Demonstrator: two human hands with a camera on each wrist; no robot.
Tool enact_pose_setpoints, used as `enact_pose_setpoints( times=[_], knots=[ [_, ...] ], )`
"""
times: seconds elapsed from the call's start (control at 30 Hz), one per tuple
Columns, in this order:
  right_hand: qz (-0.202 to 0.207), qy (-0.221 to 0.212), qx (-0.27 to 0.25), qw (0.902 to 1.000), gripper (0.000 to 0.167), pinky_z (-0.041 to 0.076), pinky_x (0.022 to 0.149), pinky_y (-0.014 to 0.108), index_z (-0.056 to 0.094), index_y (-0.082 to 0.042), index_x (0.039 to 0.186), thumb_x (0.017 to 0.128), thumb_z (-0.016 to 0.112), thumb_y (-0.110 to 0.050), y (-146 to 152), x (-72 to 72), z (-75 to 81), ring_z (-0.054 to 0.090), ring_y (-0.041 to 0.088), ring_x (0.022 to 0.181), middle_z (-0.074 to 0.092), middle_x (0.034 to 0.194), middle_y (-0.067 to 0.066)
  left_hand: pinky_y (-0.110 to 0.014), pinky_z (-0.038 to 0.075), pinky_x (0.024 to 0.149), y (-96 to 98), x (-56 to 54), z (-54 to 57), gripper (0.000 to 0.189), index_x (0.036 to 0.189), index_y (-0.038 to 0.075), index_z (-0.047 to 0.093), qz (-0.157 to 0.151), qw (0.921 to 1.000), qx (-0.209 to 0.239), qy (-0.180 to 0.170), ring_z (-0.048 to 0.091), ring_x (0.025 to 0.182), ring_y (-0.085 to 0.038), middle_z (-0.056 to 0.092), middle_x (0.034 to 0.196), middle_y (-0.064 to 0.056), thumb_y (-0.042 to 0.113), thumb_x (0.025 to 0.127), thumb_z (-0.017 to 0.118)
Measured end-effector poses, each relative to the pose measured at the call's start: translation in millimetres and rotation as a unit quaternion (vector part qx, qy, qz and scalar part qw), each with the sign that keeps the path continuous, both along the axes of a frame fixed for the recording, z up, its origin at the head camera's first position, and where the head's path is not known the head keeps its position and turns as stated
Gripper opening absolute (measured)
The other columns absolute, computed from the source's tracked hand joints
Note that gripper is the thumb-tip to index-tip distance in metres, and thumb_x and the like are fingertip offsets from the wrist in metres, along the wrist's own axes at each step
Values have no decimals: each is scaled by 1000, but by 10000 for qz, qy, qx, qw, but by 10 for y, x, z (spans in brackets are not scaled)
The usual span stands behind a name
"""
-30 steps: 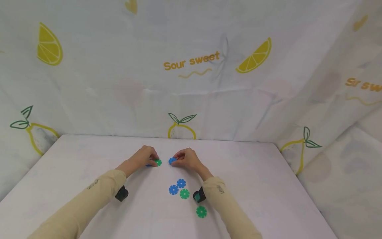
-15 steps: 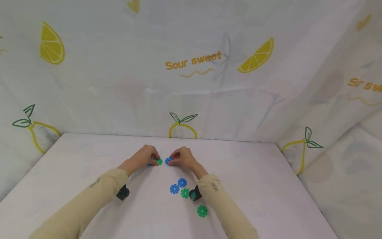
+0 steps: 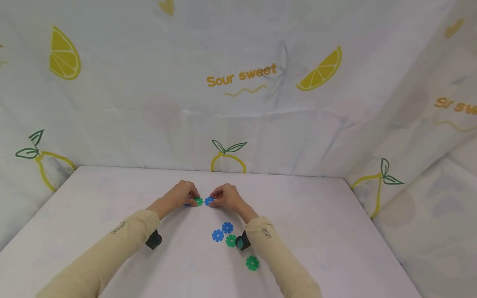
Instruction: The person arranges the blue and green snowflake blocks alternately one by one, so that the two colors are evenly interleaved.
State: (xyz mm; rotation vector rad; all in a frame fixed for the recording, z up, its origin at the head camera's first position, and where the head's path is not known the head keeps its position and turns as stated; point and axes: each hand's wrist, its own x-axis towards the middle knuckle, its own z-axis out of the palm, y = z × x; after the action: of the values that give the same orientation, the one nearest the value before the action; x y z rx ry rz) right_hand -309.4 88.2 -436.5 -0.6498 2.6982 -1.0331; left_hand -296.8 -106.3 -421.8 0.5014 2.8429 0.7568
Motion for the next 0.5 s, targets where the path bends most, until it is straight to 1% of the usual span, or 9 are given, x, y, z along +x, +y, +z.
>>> enact_pose_setpoints(
  times=[0.27,0.5],
  knots=[
    [29,20,-85,10000,21,49,65,18,74,0,95,77,80,-8,-7,2,2,60,9,71,71,87,6,-33,52,82,13,-13,-2,17,91,2,75,46,10000,-38,-69,63,86,-19,70,88,-6,6,75,80],
    [-44,-58,-8,10000,20,50,64,18,74,-1,94,76,81,-8,-44,4,20,61,9,71,71,85,4,-32,52,79,9,-12,-8,16,89,2,75,-26,10000,-42,-11,62,81,-16,69,84,-4,5,74,81]
  ],
)
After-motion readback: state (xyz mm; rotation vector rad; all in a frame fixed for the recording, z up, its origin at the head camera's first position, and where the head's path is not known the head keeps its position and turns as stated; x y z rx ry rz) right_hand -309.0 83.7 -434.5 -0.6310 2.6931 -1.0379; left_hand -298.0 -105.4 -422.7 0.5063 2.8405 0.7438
